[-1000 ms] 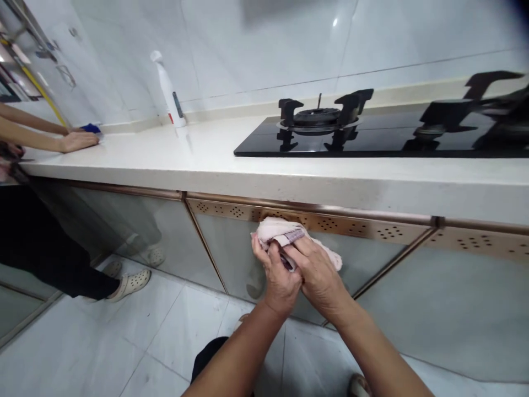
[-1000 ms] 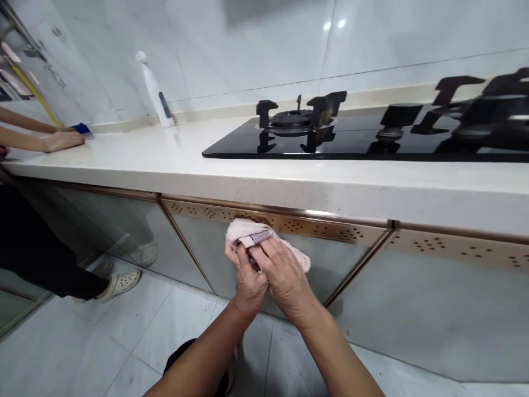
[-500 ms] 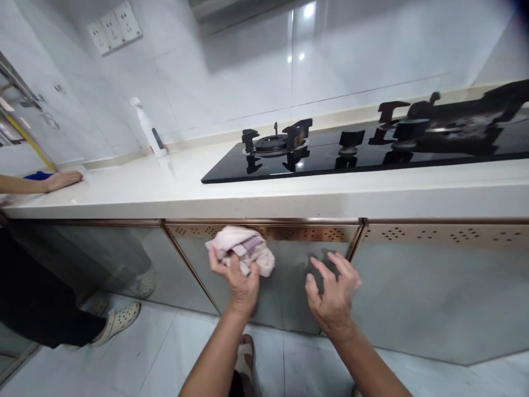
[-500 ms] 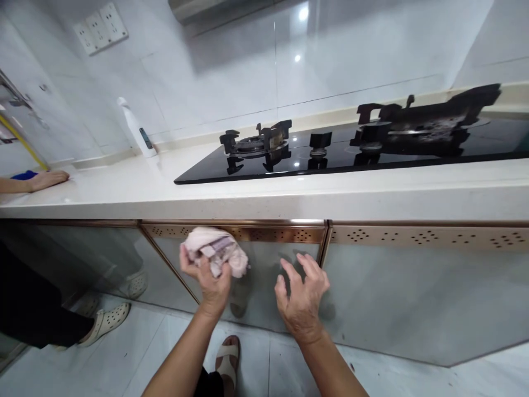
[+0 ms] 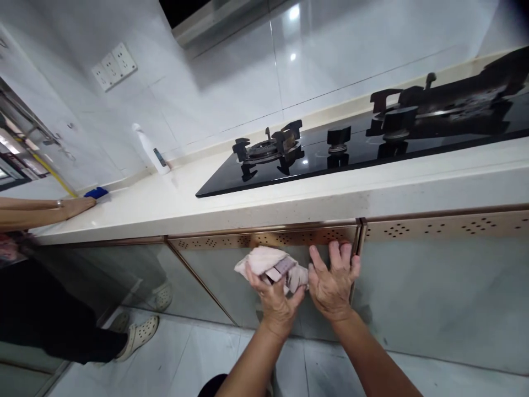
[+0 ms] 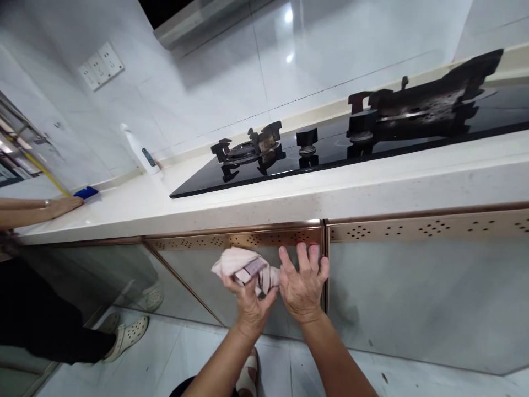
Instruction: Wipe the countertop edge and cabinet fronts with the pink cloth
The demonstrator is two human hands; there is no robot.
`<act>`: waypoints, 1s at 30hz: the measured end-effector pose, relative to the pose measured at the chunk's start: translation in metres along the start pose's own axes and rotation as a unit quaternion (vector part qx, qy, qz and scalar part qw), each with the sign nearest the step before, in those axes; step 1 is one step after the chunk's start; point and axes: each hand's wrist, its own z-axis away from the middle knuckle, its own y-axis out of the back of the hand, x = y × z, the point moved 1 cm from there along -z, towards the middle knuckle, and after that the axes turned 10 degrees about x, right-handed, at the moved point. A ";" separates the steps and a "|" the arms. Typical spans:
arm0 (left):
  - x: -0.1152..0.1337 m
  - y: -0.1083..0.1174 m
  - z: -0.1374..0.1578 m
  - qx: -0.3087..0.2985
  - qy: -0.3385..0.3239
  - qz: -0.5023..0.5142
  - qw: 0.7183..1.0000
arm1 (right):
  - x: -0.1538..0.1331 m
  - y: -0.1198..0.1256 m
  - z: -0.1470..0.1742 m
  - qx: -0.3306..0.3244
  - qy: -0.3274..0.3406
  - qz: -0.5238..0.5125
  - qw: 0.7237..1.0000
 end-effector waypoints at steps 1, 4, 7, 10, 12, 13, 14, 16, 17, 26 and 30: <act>0.000 -0.001 0.006 0.006 -0.021 -0.002 1.000 | 0.003 0.001 0.001 -0.006 0.004 0.000 1.000; -0.009 0.006 0.005 0.036 -0.053 0.014 0.998 | 0.008 0.004 0.001 -0.003 0.008 0.008 1.000; -0.036 0.027 -0.016 0.087 0.028 -0.006 0.996 | 0.007 0.005 -0.002 0.013 0.003 0.015 1.000; -0.076 0.053 -0.049 0.195 0.154 -0.056 0.967 | 0.005 0.004 -0.009 0.026 -0.022 0.015 0.999; -0.099 0.066 -0.072 0.257 0.212 -0.066 0.940 | 0.006 0.005 -0.014 0.036 -0.048 0.021 0.998; -0.107 0.069 -0.081 0.275 0.228 -0.066 0.932 | 0.008 0.005 -0.017 0.038 -0.054 0.023 0.998; -0.110 0.069 -0.087 0.281 0.236 -0.066 0.928 | 0.009 0.004 -0.019 0.037 -0.053 0.023 0.998; -0.104 0.061 -0.085 0.261 0.232 -0.068 0.935 | 0.012 0.004 -0.020 0.028 -0.041 0.017 0.999; -0.094 0.053 -0.077 0.244 0.228 -0.068 0.940 | 0.013 0.003 -0.020 0.023 -0.037 0.015 0.999; 0.009 -0.012 0.047 -0.007 -0.127 -0.033 0.991 | 0.023 -0.006 -0.012 0.025 -0.014 0.053 0.998; -0.013 0.002 0.035 0.000 -0.152 -0.040 0.988 | 0.024 -0.006 -0.012 0.030 -0.010 0.065 0.997</act>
